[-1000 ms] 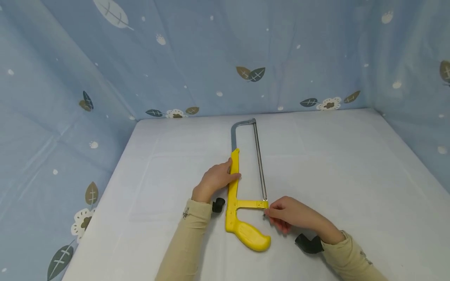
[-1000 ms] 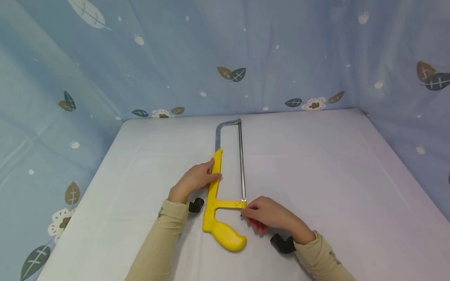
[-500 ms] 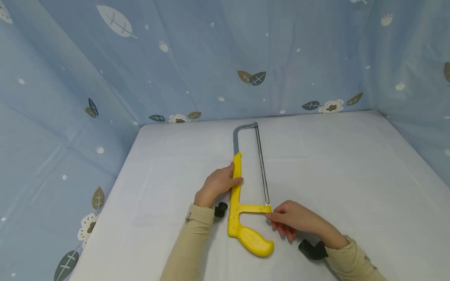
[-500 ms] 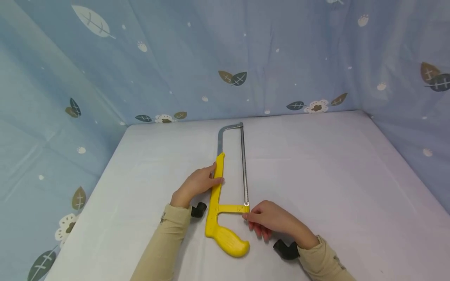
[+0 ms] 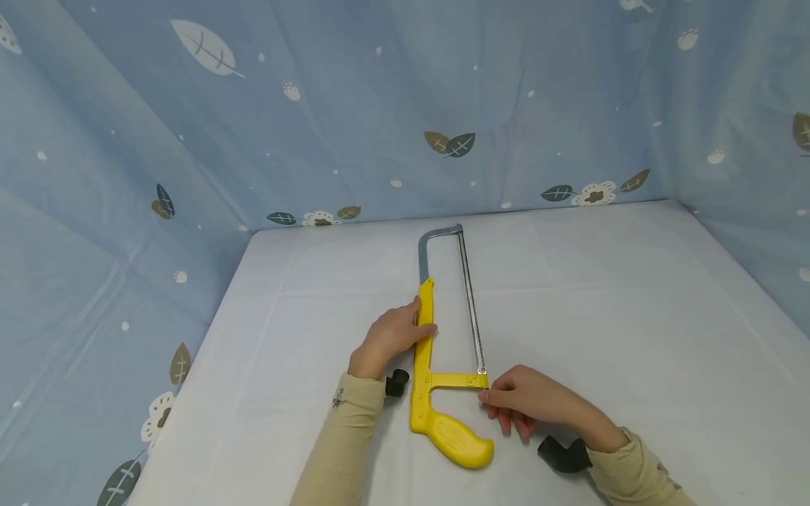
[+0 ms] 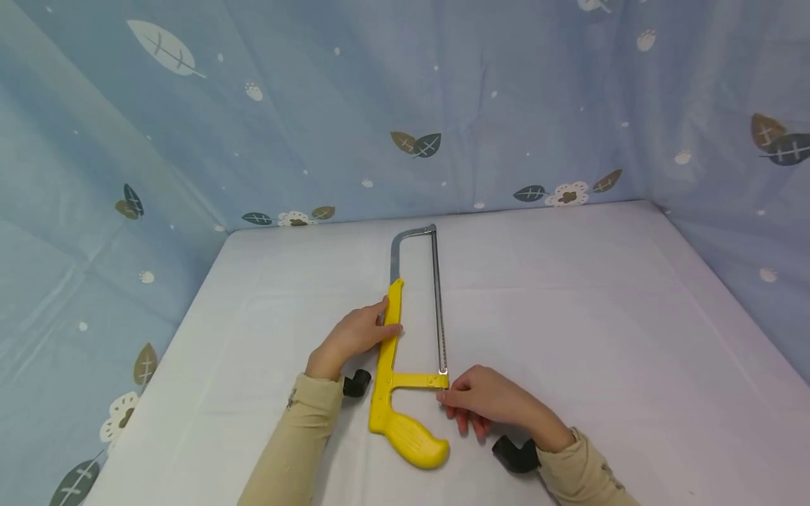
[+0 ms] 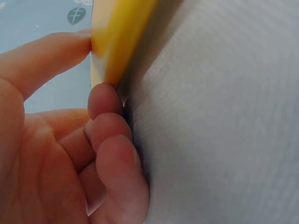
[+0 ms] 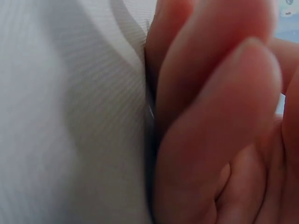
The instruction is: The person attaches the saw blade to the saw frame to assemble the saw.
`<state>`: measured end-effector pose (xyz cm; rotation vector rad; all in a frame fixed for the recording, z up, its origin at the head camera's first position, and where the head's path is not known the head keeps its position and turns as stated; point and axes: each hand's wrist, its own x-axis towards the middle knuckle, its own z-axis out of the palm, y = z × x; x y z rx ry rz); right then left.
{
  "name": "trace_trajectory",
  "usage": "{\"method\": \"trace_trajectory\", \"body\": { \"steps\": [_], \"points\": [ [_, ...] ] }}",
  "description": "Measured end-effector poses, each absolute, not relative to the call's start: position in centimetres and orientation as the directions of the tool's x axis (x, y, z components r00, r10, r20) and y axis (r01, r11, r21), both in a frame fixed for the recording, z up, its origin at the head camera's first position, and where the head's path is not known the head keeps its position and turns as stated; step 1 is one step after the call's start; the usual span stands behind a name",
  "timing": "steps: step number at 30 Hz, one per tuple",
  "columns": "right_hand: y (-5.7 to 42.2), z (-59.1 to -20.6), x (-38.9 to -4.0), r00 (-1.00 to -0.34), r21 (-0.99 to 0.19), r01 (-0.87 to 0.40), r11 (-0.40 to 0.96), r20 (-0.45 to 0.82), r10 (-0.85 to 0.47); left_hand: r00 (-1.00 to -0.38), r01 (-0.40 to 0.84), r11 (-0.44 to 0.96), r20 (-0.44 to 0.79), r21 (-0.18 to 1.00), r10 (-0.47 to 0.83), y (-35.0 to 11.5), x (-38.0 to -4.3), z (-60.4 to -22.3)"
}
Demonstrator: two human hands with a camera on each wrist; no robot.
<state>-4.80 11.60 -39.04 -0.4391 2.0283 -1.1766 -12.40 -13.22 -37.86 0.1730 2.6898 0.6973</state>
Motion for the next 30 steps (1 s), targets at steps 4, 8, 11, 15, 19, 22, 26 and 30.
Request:
{"method": "trace_trajectory", "body": {
  "steps": [4, 8, 11, 15, 19, 22, 26, 30],
  "points": [
    [11.61, -39.32, -4.90, -0.659, -0.858, 0.077, 0.509, -0.426, -0.619, -0.929, 0.026, 0.868, -0.309, 0.495, 0.204, -13.32, -12.30, -37.83],
    [11.72, -39.57, -5.00, -0.652, -0.862, 0.089, 0.498, -0.429, -0.625, -0.930, 0.027, 0.871, -0.306, 0.491, 0.201, -13.30, -12.27, -37.89],
    [11.91, -39.71, -5.08, -0.655, -0.862, 0.090, 0.500, -0.429, -0.622, -0.931, 0.031, 0.875, -0.304, 0.484, 0.201, -13.24, -12.29, -37.92],
    [12.15, -39.83, -5.20, -0.670, -0.860, 0.068, 0.506, -0.415, -0.615, -0.931, 0.027, 0.876, -0.306, 0.482, 0.197, -13.18, -12.33, -37.97],
    [12.33, -39.79, -5.29, -0.684, -0.859, 0.065, 0.507, -0.408, -0.604, -0.932, 0.024, 0.874, -0.305, 0.486, 0.195, -13.07, -12.34, -37.97],
    [12.37, -39.72, -5.34, -0.691, -0.862, 0.075, 0.501, -0.407, -0.597, -0.934, 0.027, 0.873, -0.300, 0.487, 0.196, -13.03, -12.35, -37.95],
    [12.40, -39.65, -5.35, -0.691, -0.862, 0.082, 0.500, -0.410, -0.595, -0.933, 0.023, 0.874, -0.304, 0.486, 0.194, -13.01, -12.34, -37.93],
    [12.46, -39.67, -5.35, -0.682, -0.863, 0.085, 0.497, -0.414, -0.602, -0.931, 0.020, 0.873, -0.309, 0.487, 0.193, -13.00, -12.30, -37.95]
  ]
}}
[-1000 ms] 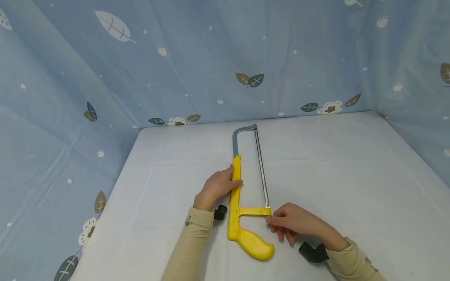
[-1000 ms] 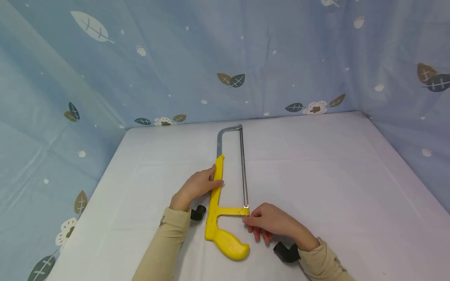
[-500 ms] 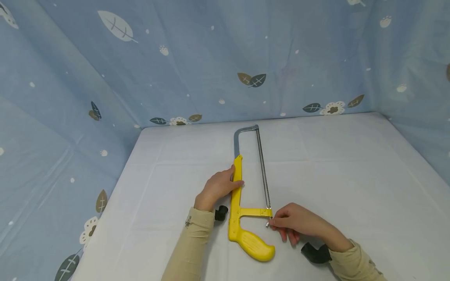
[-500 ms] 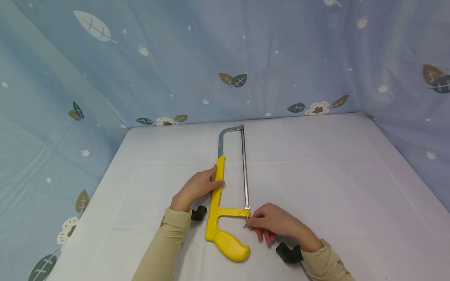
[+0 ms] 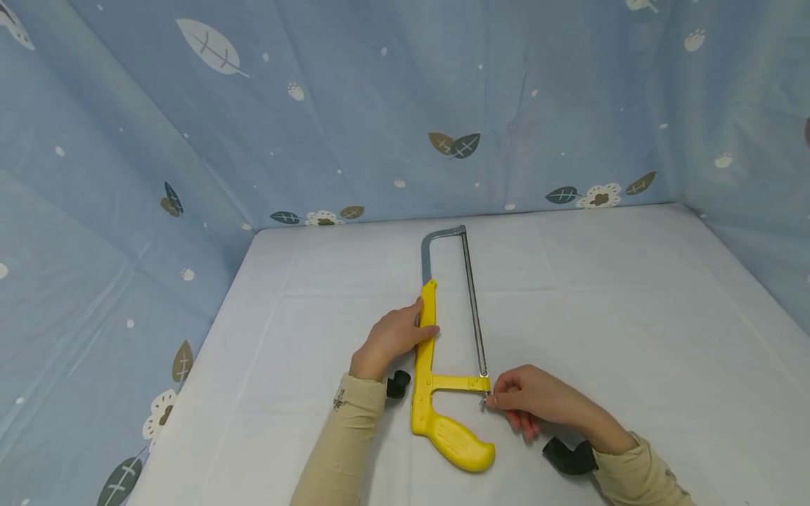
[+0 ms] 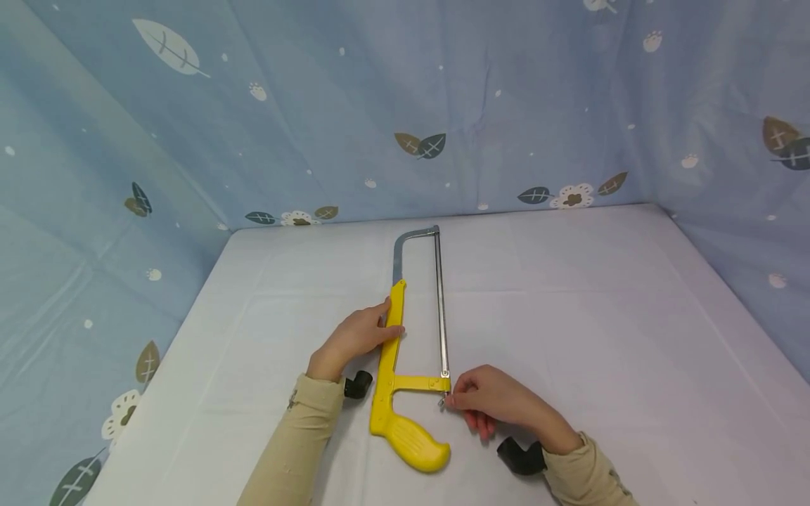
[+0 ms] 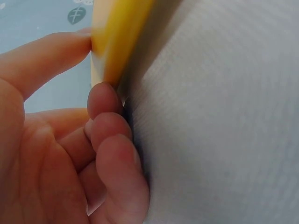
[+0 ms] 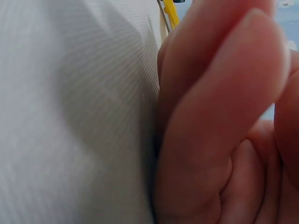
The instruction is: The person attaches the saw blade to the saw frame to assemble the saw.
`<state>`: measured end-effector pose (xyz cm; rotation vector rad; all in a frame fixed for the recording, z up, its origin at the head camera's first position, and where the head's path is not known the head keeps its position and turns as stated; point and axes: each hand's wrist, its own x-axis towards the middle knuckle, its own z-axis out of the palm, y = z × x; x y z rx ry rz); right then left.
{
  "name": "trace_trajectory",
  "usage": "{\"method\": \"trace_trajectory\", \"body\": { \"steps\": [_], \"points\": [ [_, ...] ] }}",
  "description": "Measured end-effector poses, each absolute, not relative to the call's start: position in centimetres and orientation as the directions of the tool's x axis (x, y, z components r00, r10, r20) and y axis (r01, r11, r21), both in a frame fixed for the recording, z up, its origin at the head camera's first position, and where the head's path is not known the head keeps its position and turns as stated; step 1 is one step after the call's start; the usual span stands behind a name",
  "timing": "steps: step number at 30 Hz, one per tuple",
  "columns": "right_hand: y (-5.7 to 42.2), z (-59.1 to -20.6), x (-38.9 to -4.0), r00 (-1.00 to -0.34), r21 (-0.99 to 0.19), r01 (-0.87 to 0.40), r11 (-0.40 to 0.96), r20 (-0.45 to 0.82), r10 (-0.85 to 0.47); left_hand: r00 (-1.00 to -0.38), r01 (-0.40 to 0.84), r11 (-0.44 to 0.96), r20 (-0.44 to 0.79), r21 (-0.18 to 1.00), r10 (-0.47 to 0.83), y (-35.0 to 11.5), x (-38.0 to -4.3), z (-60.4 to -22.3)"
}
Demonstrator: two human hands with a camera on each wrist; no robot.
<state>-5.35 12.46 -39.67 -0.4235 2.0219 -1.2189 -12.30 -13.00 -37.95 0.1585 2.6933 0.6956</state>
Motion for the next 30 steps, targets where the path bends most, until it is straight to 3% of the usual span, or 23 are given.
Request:
{"method": "trace_trajectory", "body": {
  "steps": [19, 30],
  "points": [
    [12.1, -39.0, -5.0, -0.656, -0.857, 0.138, 0.496, -0.454, -0.602, -0.923, 0.006, 0.871, -0.332, 0.492, 0.194, -13.0, -12.2, -37.5],
    [11.9, -38.4, -4.9, -0.674, -0.856, 0.093, 0.509, -0.431, -0.600, -0.923, 0.011, 0.873, -0.332, 0.488, 0.197, -13.0, -12.4, -37.0]
  ]
}}
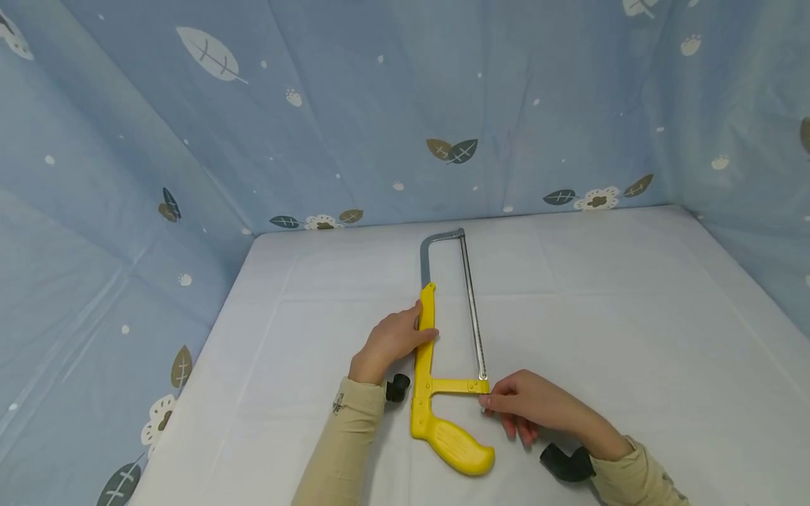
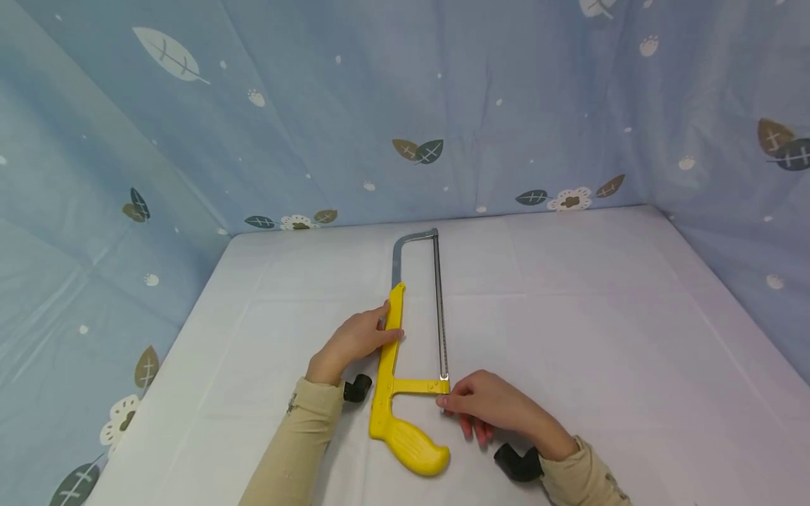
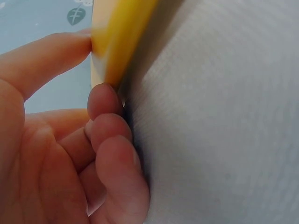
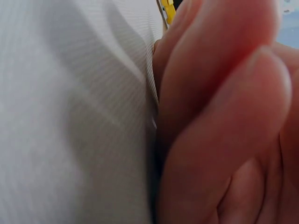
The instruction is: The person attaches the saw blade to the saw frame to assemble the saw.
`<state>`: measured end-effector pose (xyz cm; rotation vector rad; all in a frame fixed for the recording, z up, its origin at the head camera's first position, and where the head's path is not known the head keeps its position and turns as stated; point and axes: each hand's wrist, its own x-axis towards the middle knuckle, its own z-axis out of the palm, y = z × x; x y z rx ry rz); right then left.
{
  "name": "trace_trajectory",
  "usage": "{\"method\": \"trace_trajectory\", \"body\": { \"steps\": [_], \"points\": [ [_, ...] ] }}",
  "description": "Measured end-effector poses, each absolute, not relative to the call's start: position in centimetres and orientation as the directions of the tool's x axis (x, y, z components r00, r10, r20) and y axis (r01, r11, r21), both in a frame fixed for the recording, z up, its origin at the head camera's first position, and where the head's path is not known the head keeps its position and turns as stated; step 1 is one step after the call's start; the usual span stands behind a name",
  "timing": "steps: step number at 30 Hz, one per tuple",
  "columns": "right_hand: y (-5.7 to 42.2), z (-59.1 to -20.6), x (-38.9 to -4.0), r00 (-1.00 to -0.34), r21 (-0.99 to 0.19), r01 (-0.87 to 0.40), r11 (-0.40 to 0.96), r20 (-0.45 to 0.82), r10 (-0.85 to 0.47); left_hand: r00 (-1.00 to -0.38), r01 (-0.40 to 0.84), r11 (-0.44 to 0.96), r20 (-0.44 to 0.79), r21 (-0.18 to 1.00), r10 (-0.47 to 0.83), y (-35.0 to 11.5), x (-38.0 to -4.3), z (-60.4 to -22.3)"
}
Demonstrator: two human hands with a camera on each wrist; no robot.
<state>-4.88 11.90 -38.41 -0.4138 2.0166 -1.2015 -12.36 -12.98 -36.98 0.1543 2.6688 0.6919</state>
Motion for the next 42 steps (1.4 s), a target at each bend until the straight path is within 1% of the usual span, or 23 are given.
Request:
{"method": "trace_trajectory", "body": {
  "steps": [10, 21, 33, 42],
  "points": [
    [11.92, -38.31, -4.94, -0.670, -0.849, 0.097, 0.520, -0.442, -0.596, -0.924, 0.013, 0.871, -0.328, 0.492, 0.199, -13.04, -12.40, -37.21],
    [12.06, -38.42, -5.09, -0.680, -0.861, 0.071, 0.504, -0.412, -0.607, -0.926, 0.028, 0.868, -0.314, 0.496, 0.210, -13.13, -12.46, -37.23],
    [12.08, -38.42, -4.98, -0.696, -0.865, 0.100, 0.492, -0.415, -0.586, -0.924, 0.050, 0.863, -0.306, 0.503, 0.231, -13.03, -12.19, -36.77],
    [12.07, -38.64, -4.99, -0.699, -0.857, 0.106, 0.504, -0.424, -0.575, -0.924, 0.040, 0.867, -0.312, 0.497, 0.222, -13.06, -12.15, -36.74]
  ]
}}
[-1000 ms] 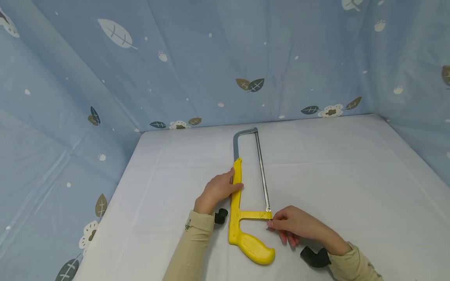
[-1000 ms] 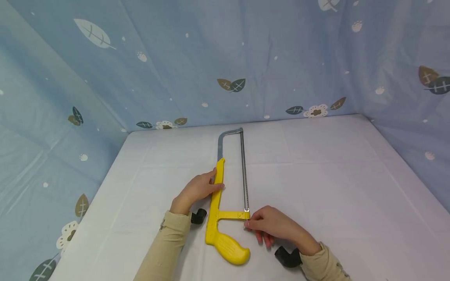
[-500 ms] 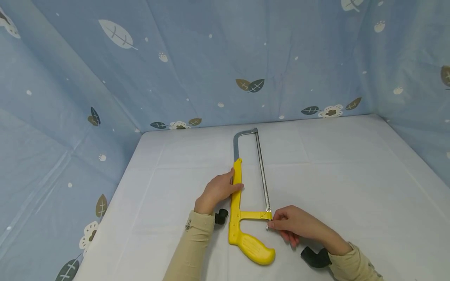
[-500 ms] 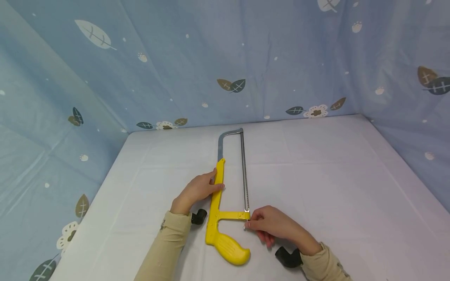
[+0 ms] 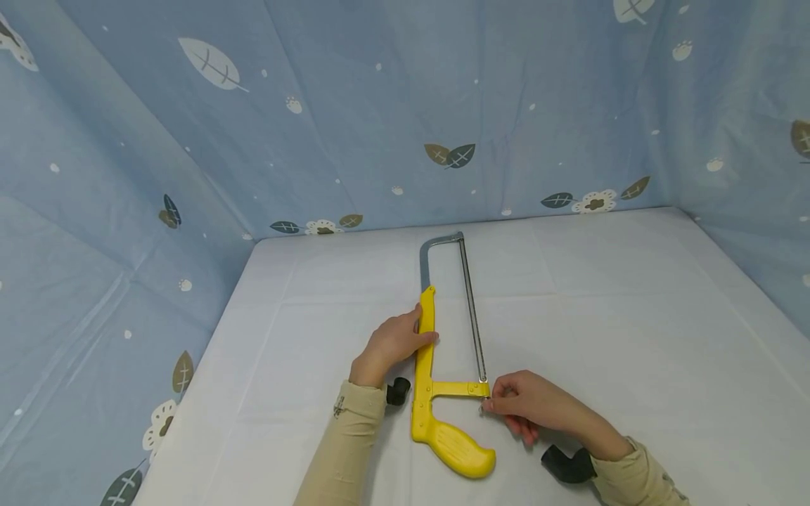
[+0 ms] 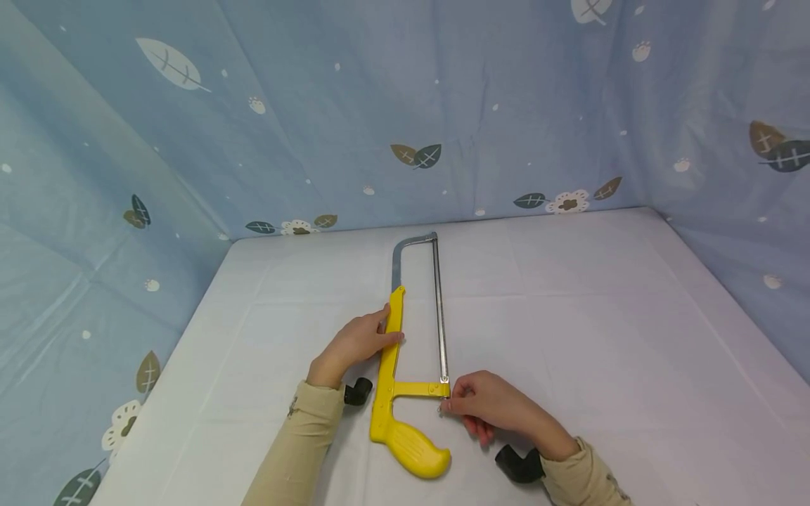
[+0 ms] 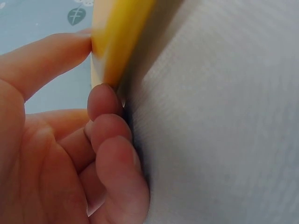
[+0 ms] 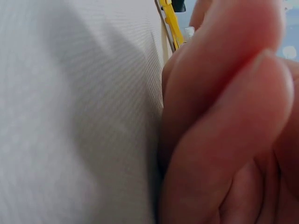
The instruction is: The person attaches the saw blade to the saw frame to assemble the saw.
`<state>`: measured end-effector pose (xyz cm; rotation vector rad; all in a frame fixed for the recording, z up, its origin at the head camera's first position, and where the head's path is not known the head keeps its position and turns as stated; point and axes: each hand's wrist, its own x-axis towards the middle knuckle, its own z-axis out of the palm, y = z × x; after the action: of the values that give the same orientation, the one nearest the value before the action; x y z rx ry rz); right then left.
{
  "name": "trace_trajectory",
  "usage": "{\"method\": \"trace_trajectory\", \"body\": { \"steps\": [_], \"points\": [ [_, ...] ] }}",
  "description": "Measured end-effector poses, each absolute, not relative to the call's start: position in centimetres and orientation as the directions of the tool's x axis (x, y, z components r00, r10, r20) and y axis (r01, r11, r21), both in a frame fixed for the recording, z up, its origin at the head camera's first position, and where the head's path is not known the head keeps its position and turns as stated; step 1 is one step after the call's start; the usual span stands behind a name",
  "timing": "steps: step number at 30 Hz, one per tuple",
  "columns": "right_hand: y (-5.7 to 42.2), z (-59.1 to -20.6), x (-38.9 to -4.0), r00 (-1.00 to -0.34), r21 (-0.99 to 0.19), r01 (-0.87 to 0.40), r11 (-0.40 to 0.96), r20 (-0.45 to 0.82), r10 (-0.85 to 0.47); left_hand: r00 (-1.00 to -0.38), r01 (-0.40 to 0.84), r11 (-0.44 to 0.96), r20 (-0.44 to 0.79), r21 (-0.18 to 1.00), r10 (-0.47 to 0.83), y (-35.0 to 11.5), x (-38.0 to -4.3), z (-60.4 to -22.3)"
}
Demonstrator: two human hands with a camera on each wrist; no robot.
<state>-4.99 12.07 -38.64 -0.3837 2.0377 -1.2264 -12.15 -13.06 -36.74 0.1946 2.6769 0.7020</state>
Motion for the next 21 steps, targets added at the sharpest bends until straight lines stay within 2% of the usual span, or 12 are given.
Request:
{"method": "trace_trajectory", "body": {
  "steps": [21],
  "points": [
    [11.95, -38.41, -4.74, -0.691, -0.854, 0.107, 0.510, -0.432, -0.579, -0.924, 0.044, 0.863, -0.308, 0.504, 0.227, -13.14, -12.12, -36.84]
  ]
}}
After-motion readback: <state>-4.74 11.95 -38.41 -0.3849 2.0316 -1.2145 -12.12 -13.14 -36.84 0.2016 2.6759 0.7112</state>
